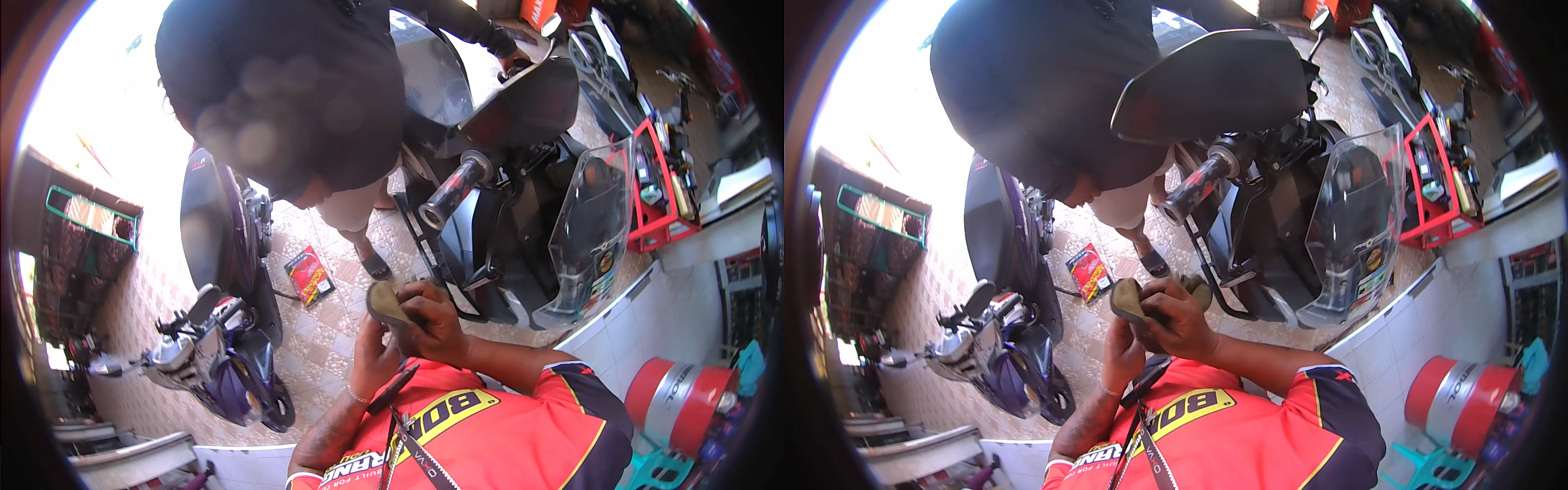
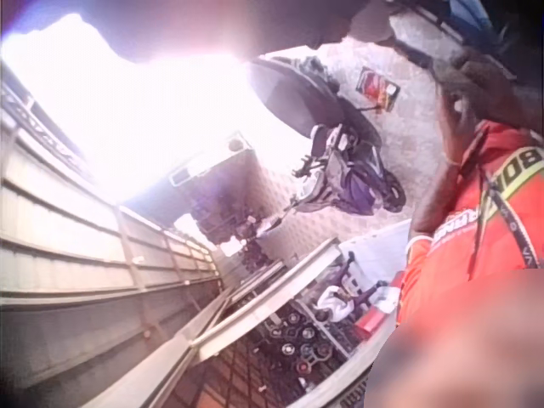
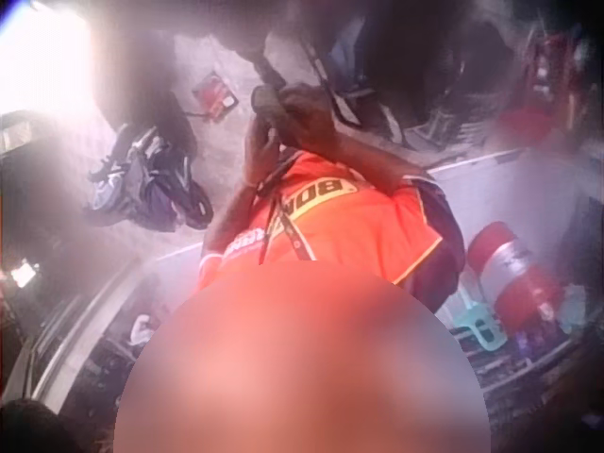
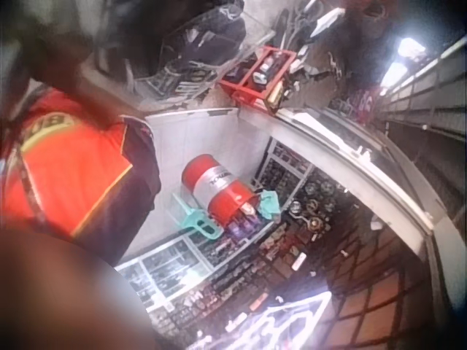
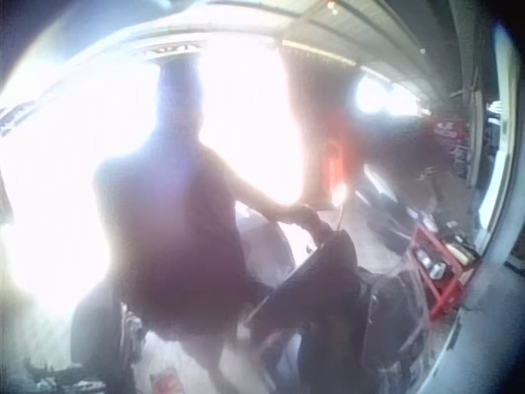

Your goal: The person removes a motorcycle side mirror using a screwdriver, then wipes the exposed handlebar stem with a rag. The person works on a black motorcycle in a workshop with another person nearby.

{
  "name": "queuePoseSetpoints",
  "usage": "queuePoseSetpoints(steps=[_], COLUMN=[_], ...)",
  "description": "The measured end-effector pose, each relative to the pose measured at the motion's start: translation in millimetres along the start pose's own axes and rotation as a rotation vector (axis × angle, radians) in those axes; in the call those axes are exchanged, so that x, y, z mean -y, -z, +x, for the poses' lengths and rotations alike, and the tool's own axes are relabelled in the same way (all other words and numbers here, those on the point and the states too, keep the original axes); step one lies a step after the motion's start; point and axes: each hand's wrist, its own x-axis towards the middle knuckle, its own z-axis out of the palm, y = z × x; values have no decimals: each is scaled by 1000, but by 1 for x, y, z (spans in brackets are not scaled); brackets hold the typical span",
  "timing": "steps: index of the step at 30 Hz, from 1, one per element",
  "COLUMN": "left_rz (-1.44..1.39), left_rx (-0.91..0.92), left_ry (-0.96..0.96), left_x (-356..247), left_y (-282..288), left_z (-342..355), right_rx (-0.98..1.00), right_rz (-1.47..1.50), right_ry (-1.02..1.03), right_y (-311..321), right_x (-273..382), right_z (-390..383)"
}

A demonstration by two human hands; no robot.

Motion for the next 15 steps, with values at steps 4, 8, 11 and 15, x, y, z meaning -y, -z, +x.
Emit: queuePoseSetpoints(steps=[4, 8, 11, 15], left_rz=[58, -126, -87, -6], left_rx=[151, 233, 308, 502], left_ry=[30, -23, -28, -78], left_x=[0, -4, 4, 14], left_y=[41, 52, 47, 41], left_z=[41, 76, 102, 132], right_rx=[148, 102, -14, -307], right_rz=[-110, -422, -546, -302], right_ry=[64, -15, -142, -344], right_y=[3, -5, -12, -20], right_x=[-3, 12, 20, 14], right_z=[26, 41, 43, 22])
